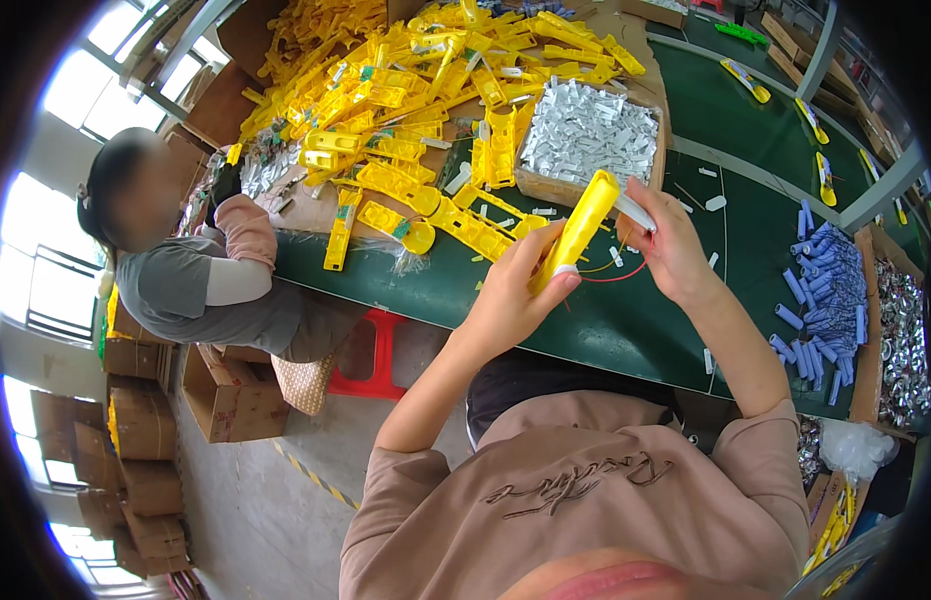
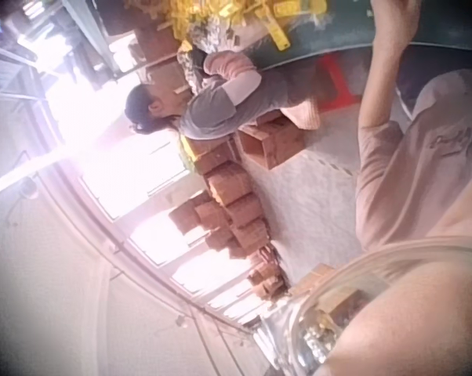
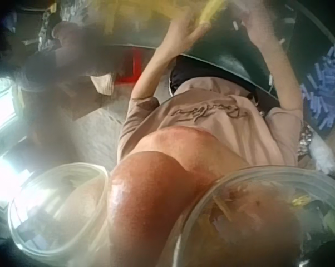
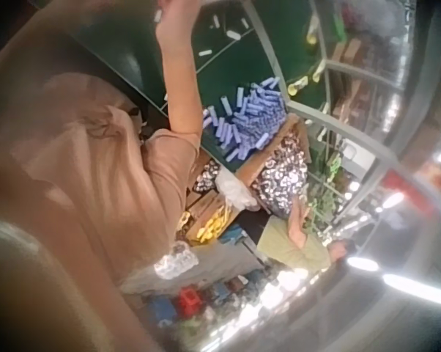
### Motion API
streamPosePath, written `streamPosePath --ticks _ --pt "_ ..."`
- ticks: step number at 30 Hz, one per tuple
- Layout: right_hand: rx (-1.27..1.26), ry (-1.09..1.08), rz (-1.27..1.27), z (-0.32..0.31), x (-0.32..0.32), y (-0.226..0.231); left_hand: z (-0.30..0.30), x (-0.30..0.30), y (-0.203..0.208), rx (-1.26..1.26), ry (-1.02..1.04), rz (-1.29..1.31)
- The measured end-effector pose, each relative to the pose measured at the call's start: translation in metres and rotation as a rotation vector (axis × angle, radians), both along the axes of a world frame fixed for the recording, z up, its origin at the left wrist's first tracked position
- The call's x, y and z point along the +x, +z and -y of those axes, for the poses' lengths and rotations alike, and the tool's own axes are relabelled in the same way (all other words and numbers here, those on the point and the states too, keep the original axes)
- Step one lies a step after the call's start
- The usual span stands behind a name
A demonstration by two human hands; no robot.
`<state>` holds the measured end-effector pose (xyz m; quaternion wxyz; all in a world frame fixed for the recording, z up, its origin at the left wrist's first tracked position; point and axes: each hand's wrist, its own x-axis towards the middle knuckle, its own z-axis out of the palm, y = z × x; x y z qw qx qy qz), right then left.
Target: Assemble a small portable light or flashlight by inserting a battery and internal components into a yellow plastic housing.
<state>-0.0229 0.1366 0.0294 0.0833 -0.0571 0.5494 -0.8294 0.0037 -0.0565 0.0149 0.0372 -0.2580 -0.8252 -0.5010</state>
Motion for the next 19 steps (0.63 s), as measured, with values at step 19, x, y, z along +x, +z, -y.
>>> streamPosePath --ticks 19 --pt "0.311 -0.046 -0.628 -0.026 -0.005 -0.026 -0.004 0.002 -0.016 0.349 -0.492 0.613"
